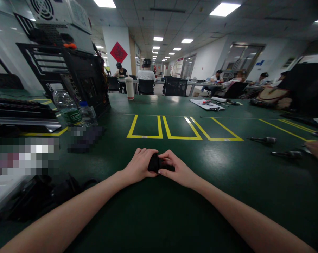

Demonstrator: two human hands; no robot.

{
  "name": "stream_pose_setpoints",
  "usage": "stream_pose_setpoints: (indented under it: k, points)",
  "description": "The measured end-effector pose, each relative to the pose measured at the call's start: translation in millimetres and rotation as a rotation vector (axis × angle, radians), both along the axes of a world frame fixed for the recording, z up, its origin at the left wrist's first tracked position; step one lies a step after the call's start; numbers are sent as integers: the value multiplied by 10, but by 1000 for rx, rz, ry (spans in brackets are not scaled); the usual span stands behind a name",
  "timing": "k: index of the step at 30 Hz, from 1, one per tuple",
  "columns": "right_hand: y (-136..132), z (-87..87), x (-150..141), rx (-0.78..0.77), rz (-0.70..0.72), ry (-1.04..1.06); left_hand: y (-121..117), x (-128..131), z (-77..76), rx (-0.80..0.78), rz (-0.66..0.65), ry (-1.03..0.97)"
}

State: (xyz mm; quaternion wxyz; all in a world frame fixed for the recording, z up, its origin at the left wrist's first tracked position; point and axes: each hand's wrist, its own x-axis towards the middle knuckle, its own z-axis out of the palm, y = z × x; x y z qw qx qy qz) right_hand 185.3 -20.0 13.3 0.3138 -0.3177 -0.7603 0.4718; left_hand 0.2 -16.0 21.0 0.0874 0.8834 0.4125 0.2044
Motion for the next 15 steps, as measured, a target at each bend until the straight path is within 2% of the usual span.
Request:
stream_pose_setpoints:
  k: [5,9,15]
  points:
    - [12,-19,0,148,-83,-31,21,-3,-42,4,-12,-18]
    - [10,2,-21,57,-72,-18,41,-1,-85,18,4,-38]
    - [-11,38,-25,-20,-24,-5,9,-7,-22,-10,-24,-3]
